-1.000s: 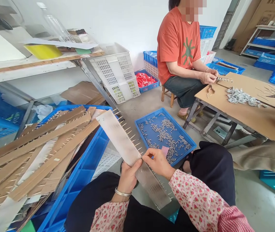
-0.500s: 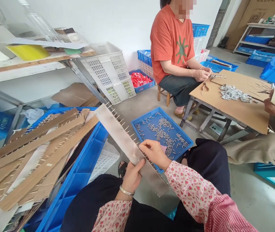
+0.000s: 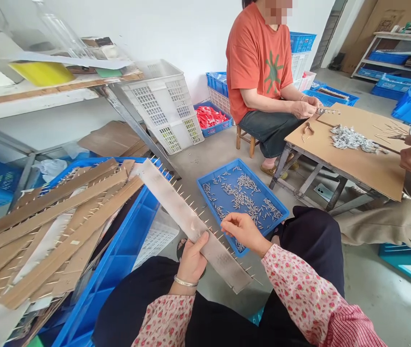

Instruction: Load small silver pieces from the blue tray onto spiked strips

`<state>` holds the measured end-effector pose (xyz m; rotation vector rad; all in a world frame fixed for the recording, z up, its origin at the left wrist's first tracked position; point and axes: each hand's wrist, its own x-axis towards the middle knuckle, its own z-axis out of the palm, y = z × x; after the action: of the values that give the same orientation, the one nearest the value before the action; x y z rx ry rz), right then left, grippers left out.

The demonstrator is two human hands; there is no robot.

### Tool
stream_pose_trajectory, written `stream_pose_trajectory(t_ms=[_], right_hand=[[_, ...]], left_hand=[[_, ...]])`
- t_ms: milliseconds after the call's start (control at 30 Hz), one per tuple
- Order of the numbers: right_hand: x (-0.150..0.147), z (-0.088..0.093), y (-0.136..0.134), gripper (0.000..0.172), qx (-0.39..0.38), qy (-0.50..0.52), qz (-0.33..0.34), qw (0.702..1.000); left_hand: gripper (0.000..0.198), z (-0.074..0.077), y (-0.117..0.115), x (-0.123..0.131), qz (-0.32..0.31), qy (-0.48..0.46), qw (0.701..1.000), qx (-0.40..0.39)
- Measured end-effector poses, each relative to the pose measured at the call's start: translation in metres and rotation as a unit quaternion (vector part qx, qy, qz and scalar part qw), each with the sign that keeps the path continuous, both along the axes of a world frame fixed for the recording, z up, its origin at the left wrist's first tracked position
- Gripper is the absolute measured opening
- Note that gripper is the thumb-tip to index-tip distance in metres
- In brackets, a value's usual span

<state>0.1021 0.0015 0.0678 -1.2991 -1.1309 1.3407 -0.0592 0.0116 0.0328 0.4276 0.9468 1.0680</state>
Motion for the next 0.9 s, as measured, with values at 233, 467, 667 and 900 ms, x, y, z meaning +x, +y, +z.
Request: stream_pose_trajectory(t_ms=[233, 467, 667, 900], right_hand=[[-0.022, 0.003, 0.001, 0.012, 0.083, -0.119, -0.002, 0.989], [-0.004, 0.009, 0.005, 0.025, 0.054, 0.085, -0.146, 0.984], [0.002, 0.02, 0.006, 0.018, 0.041, 0.136, -0.068, 0.987], [-0.003, 0.029, -0.005, 0.011, 0.167, -0.161, 0.073, 0.97]], left_hand=[[0.028, 0.002, -0.002, 0.002, -0.004, 0.01, 0.999, 0.042], [0.032, 0.008, 0.001, -0.006, 0.03, 0.018, 0.998, 0.057], [0.03, 0.009, 0.0, -0.009, -0.003, 0.0, 0.998, 0.061], [0.03, 0.006, 0.0, -0.01, -0.003, 0.004, 0.997, 0.076]])
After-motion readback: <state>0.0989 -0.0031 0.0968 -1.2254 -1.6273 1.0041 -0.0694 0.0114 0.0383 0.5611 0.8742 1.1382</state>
